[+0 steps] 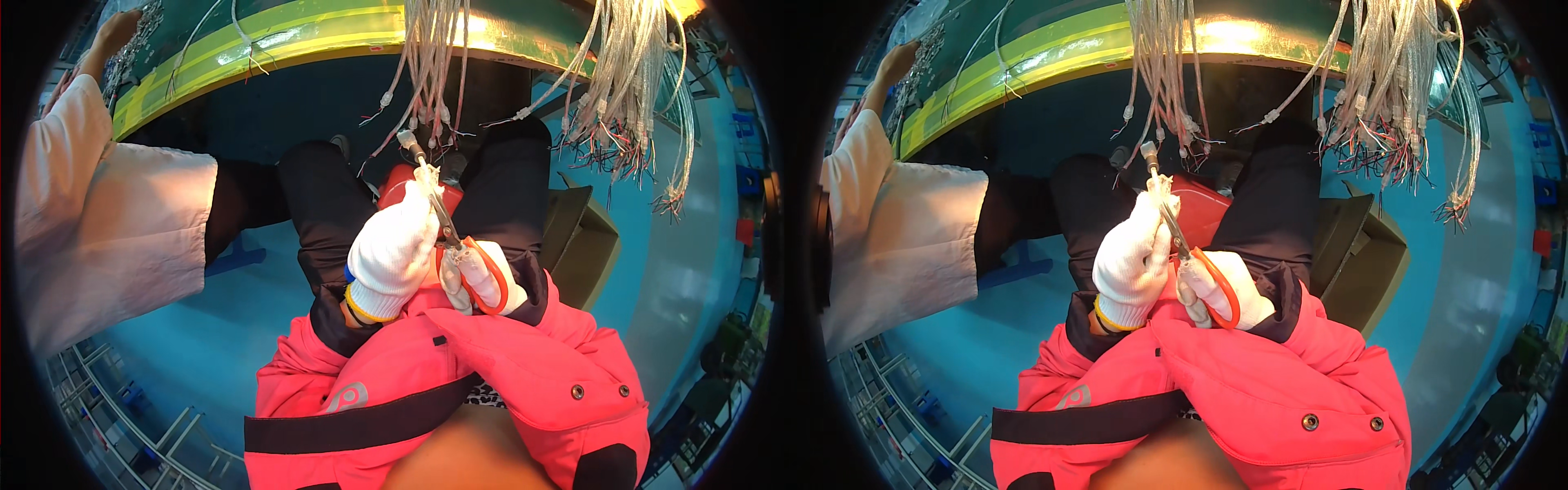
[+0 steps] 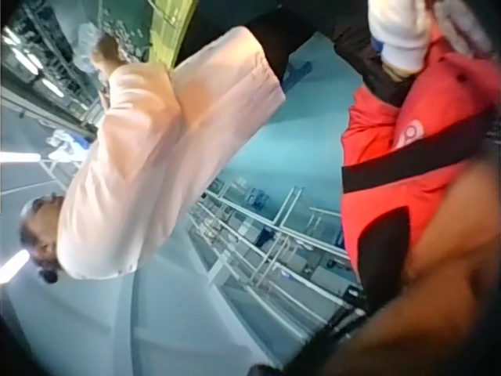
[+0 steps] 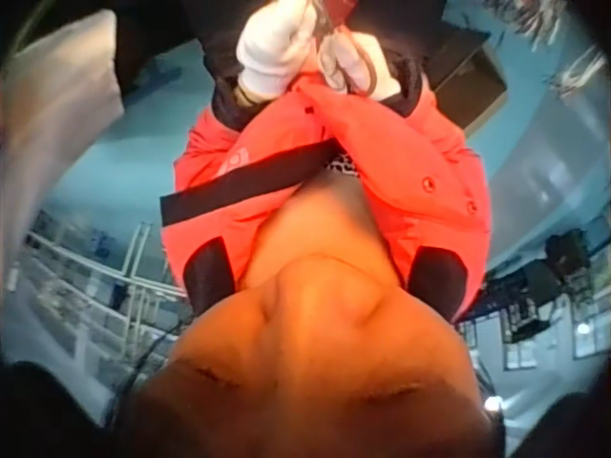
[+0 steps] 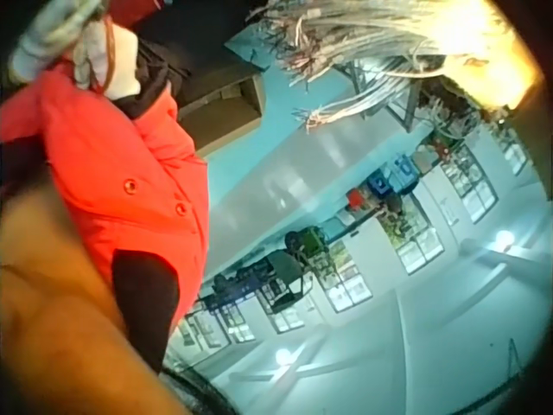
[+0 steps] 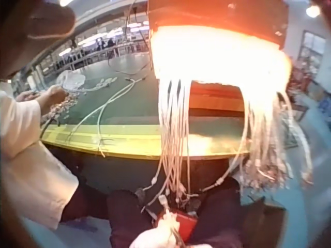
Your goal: Processing electrical wire harnesses using a heating device and hand tools at a manual assembly station.
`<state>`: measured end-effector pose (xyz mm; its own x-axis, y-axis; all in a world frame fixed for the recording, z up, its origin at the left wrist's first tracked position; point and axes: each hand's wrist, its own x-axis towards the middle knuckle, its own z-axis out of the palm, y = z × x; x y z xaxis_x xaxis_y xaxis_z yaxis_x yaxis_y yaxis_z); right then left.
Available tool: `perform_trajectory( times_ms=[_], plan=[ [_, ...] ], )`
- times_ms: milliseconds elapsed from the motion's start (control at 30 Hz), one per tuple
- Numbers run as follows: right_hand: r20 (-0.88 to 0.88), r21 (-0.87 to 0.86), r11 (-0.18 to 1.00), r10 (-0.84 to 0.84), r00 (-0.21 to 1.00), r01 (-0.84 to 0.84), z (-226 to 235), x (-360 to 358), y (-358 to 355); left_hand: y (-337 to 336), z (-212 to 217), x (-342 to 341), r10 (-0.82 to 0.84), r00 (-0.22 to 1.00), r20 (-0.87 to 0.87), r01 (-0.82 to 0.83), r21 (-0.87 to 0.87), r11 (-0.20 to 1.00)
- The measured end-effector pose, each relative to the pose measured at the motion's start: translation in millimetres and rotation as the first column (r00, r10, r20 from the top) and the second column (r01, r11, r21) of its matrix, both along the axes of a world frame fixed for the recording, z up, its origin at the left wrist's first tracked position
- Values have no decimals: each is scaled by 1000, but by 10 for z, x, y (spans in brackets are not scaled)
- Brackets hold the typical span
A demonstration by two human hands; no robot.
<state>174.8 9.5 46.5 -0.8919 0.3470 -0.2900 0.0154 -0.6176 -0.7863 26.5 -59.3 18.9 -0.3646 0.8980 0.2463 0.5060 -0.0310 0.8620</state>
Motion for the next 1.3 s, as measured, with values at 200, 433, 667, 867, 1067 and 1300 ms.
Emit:
perform_trajectory(
  times_ms=[200, 433, 667, 867, 1067, 1300],
  plan=[
    [32, 33, 999, 7, 999, -8, -16, 4, 18, 17, -27, -5, -4, 993, -119, 16, 97, 995],
    [145, -22, 997, 83, 986, -80, 71, -33, 78, -18, -198, 31, 15, 999, 46, -21, 146, 989],
    [214, 27, 978, 195, 957, -205, 64, -43, 152, -1, -151, 149, 142, 948, 286, -181, 115, 977],
    [134, 97, 916, -398, 907, 388, -75, -17, 275, 4, 147, 242, 171, 729, 663, -147, -92, 985],
    [109, 228, 944, -270, 957, 240, -65, -207, 321, -36, 400, 266, 262, 795, 547, -51, -369, 928],
    [242, 164, 950, 224, 944, -267, -57, 8, 541, -143, 501, -84, 292, 221, 931, 530, -366, 765]
  ],
)
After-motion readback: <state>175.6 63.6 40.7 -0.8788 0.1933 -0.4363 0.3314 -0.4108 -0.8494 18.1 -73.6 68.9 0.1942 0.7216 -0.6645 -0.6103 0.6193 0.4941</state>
